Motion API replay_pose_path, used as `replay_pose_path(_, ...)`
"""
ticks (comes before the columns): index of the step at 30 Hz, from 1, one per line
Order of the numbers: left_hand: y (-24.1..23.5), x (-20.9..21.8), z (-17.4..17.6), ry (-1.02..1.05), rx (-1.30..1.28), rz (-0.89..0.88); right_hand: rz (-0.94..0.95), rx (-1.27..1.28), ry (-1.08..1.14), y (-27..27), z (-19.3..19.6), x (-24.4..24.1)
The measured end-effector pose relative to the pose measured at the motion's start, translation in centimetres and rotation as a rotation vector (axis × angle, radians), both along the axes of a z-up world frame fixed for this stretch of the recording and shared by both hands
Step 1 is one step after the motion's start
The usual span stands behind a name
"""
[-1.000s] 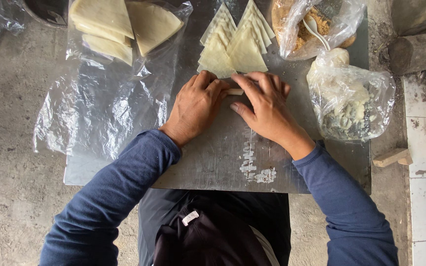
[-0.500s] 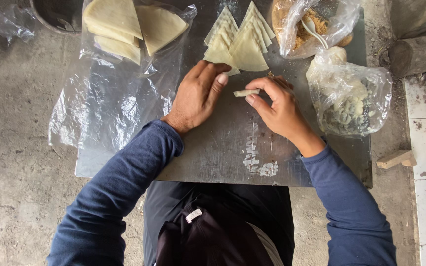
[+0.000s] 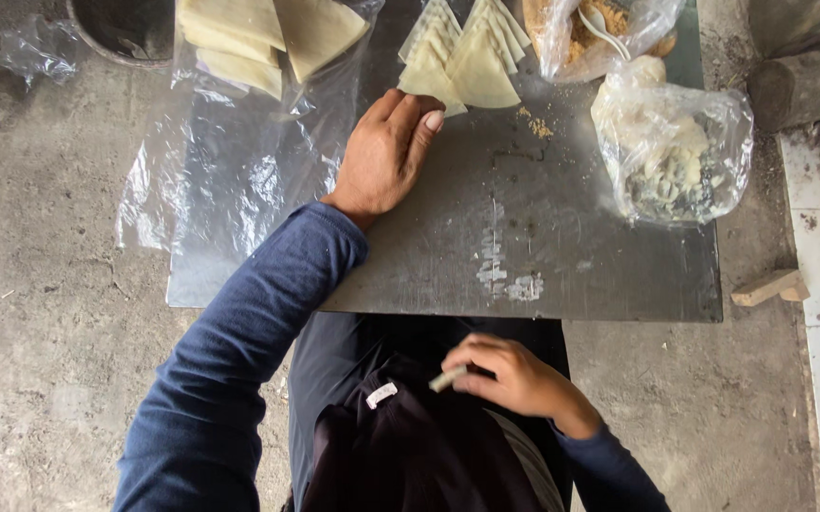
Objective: The person repeatedly takes triangular pastry sheets, places a spoonful of grainy filling into the center, and folds the edges to seal them into a triangular packet. The finished packets are stacked on the metal table.
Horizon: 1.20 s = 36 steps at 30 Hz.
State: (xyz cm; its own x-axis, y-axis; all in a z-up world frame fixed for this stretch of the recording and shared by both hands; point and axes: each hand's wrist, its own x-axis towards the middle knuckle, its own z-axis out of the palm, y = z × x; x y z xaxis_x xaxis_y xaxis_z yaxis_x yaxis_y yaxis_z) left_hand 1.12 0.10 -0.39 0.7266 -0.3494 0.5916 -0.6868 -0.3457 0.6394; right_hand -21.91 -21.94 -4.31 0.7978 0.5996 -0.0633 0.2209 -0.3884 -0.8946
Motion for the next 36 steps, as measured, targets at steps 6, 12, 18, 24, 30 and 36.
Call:
replay_pose_path(6, 0.0, 0.1, -0.4, 0.015, 0.044, 0.021, -0.429, -0.245, -0.036, -2.1, -15.8, 2.6)
replay_pose_path(12, 0.1, -0.2, -0.4, -0.011, 0.028, 0.031, -0.512, -0.355, -0.306, -2.8, -20.7, 4.8)
replay_pose_path(18, -0.2, 0.1, -0.6, -0.004, 0.032, 0.01, 0.045, -0.231, 0.34, -1.1, -8.5, 0.5)
replay_pose_path(24, -0.4, 0.4, -0.8, 0.017, 0.045, 0.057, 0.353, 0.0, -0.167, -1.8, 3.8, 2.8)
replay_pose_path(30, -0.2, 0.7, -0.7, 0.06, 0.022, 0.089, -0.03, -0.474, -0.438, -2.9, 8.1, 10.7)
replay_pose_path(36, -0.3, 1.0, -1.1, 0.058, 0.028, 0.118, -0.187, -0.526, -0.861, -2.6, 7.4, 21.4)
